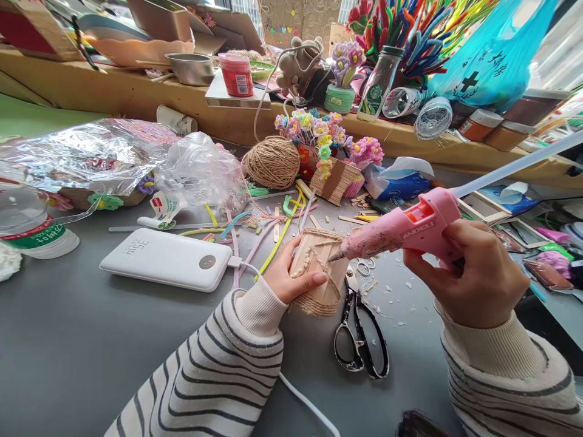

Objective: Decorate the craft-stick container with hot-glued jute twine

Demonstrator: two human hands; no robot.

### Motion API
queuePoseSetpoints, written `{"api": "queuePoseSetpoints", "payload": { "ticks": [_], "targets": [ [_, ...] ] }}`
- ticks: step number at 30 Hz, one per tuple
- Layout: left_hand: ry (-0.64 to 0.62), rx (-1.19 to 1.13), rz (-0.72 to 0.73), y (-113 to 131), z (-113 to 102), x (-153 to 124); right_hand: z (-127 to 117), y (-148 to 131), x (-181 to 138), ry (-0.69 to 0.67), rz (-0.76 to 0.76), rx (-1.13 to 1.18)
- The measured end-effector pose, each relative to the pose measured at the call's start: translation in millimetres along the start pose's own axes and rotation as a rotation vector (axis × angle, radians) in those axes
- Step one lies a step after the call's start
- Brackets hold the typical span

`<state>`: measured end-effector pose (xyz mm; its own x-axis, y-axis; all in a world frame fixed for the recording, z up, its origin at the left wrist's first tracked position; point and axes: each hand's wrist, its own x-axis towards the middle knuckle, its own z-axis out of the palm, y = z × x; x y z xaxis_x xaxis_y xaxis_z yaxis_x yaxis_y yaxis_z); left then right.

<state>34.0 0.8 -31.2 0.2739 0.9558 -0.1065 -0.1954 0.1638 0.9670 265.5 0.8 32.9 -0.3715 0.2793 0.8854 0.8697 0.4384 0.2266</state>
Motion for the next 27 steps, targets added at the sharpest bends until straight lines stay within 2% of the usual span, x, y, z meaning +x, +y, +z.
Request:
{"api": "queuePoseSetpoints", "payload": {
  "ticks": [15, 27],
  "targets": [
    [0.014, -0.041, -0.021, 9.5, 6.4, -5.4, -0.4, 2.5, -0.3, -0.002, -0.004, 0.001],
    [-0.024, 0.021, -0.010, 4.5, 1.8, -1.6, -1.0, 1.7, -4.1, -0.024, 0.056, -0.030]
  ]
}}
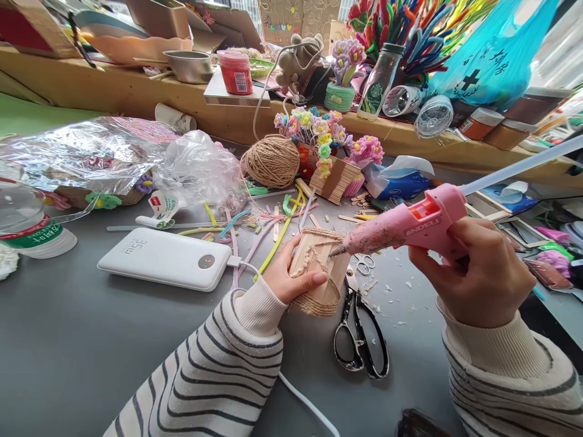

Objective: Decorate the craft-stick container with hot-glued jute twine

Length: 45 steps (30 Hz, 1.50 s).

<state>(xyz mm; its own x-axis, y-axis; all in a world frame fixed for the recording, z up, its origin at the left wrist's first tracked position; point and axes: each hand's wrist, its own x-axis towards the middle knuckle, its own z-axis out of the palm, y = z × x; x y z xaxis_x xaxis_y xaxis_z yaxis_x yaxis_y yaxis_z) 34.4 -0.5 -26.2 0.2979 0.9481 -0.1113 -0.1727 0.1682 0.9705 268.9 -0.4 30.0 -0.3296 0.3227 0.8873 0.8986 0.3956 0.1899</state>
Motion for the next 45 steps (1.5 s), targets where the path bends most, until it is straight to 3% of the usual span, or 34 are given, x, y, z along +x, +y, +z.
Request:
{"api": "queuePoseSetpoints", "payload": {
  "ticks": [13, 23, 45],
  "targets": [
    [0.033, 0.009, 0.043, 4.1, 2.9, -1.4, -2.5, -1.4, -1.2, -0.016, 0.045, 0.007],
    [0.028, -0.056, -0.018, 6.2, 4.8, -3.8, -6.9, -5.0, 1.4, -0.079, 0.089, 0.032],
    [0.063, 0.020, 0.012, 4.2, 3.9, -2.9, -3.3, -0.1, -3.4, 0.082, -0.027, -0.050]
  ]
}}
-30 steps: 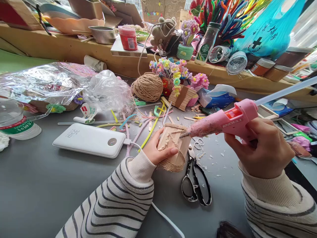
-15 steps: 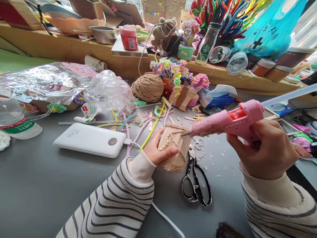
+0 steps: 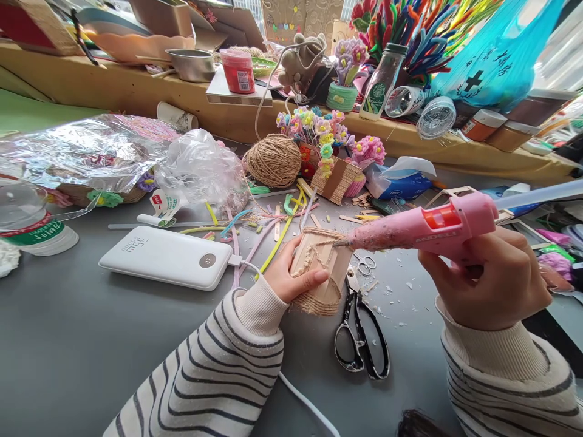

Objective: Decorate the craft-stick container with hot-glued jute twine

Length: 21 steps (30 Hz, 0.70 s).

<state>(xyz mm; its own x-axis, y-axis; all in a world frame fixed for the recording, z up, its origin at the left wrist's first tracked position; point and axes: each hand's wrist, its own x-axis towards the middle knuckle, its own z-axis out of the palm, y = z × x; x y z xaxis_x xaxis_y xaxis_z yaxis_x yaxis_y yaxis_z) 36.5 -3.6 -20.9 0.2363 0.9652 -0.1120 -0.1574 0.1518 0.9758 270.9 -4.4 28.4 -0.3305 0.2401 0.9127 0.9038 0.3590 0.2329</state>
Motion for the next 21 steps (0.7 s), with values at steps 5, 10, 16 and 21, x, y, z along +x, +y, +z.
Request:
{"api": "queuePoseSetpoints", "payload": {
  "ticks": [5, 10, 16, 21],
  "targets": [
    [0.006, 0.002, 0.004, -1, 0, 1, -1, -1, -3, -0.003, 0.008, -0.024],
    [0.008, 0.020, 0.007, -3, -1, 2, 1, -2, -5, 0.020, -0.012, -0.011],
    [-0.010, -0.030, 0.002, 0, 0, 1, 3, 0, -14, 0.085, -0.045, 0.031],
    [0.007, -0.022, 0.007, 1, 1, 1, 6, 3, -22, 0.123, -0.055, 0.034]
  ]
}}
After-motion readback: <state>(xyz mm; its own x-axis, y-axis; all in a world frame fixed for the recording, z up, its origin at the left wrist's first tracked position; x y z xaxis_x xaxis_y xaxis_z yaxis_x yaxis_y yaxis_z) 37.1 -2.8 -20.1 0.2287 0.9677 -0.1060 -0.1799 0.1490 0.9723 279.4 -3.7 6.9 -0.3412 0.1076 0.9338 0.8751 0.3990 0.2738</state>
